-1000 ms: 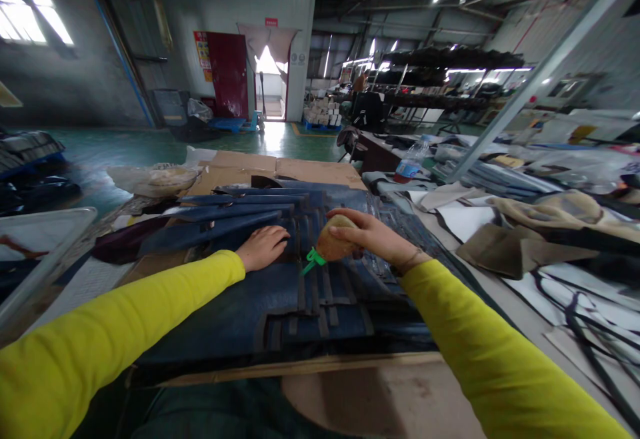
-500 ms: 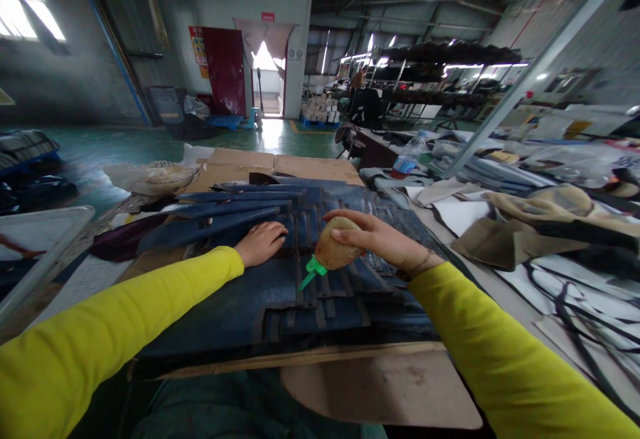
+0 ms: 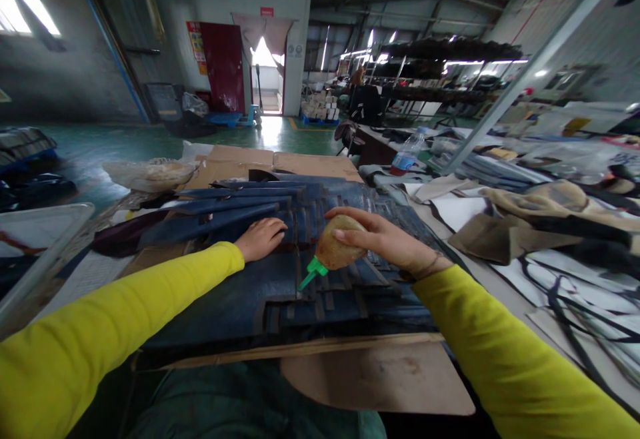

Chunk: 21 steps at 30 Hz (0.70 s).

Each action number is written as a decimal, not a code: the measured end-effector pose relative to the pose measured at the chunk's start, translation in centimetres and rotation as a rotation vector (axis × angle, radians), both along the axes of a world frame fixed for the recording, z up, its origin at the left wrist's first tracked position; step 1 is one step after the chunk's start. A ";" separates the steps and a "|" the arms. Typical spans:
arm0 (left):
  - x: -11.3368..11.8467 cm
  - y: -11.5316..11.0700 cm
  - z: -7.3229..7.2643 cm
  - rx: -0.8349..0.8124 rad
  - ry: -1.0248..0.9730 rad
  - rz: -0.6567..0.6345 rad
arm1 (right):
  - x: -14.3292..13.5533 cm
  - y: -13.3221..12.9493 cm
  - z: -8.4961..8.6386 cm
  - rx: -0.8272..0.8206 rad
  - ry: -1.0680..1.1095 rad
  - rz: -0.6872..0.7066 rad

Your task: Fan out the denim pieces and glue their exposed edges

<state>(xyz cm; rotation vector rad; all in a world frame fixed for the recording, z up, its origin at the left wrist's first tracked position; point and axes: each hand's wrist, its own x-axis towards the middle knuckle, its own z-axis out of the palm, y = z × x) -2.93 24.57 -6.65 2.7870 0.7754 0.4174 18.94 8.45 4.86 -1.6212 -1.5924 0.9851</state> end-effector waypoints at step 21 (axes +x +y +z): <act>0.1 0.0 -0.1 0.002 0.000 0.012 | -0.3 1.8 -1.5 0.131 -0.093 0.009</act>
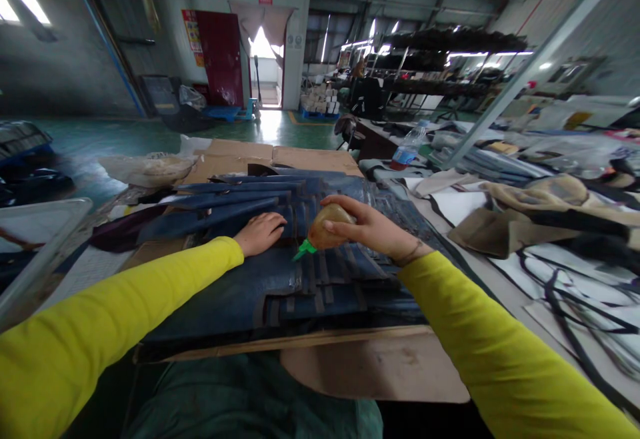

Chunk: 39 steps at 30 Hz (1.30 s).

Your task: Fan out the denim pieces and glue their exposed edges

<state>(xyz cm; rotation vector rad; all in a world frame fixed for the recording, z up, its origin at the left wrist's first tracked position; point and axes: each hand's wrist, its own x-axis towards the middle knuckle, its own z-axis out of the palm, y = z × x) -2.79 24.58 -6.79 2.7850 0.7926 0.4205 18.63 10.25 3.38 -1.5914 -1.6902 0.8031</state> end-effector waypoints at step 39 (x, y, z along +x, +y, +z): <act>-0.1 0.0 -0.1 -0.019 -0.017 0.019 | 2.1 3.8 -2.6 0.193 -0.186 -0.048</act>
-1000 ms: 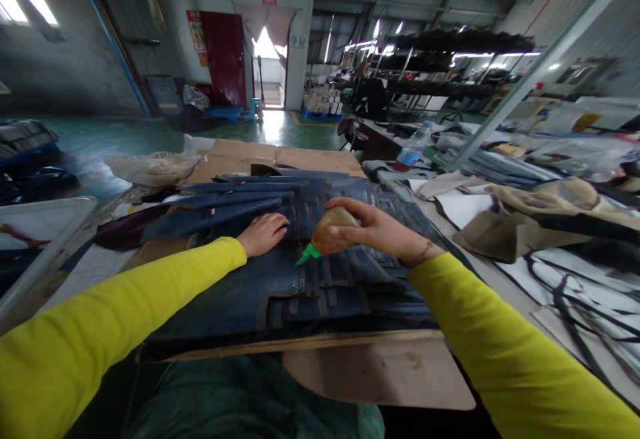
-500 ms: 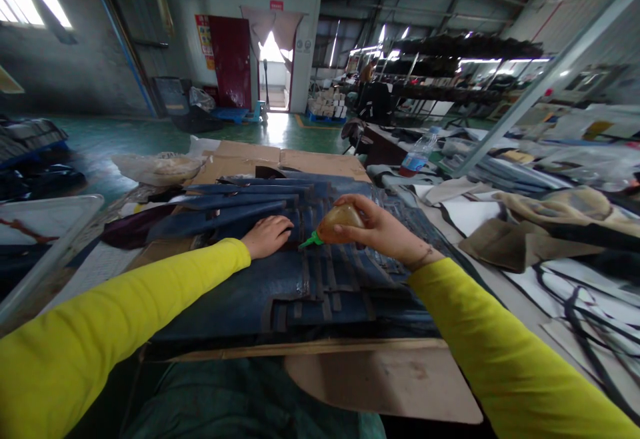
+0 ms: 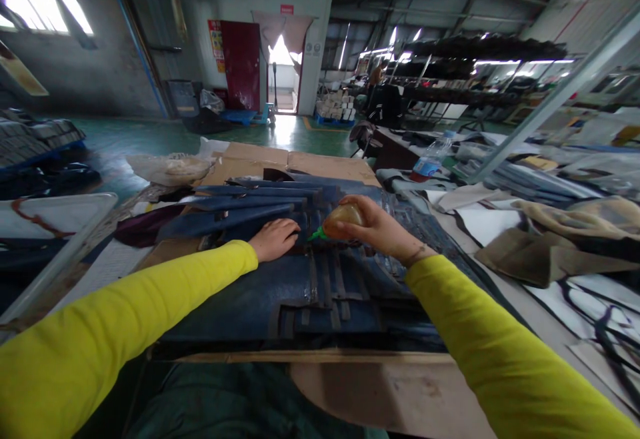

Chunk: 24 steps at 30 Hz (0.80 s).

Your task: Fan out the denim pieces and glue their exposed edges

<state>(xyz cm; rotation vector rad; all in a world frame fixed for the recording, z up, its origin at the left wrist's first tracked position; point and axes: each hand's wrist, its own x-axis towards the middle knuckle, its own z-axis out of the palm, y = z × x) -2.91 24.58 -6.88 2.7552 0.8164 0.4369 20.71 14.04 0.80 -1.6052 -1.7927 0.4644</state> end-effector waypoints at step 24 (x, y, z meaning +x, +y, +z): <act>-0.1 -0.1 0.1 -0.001 -0.018 0.009 | 1.7 3.9 -3.1 0.236 -0.182 -0.004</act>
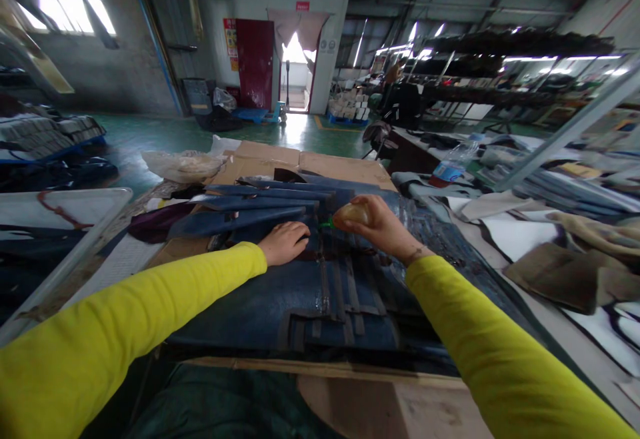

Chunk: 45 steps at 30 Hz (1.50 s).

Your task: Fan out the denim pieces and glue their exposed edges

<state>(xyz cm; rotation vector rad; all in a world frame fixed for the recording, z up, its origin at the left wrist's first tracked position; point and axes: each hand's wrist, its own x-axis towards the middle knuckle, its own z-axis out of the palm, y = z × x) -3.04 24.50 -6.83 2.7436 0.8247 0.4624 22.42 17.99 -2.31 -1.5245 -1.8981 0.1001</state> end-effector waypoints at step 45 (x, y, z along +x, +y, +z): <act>0.0 -0.1 0.3 -0.020 0.012 0.001 | 1.2 -1.1 2.2 -0.145 0.219 -0.271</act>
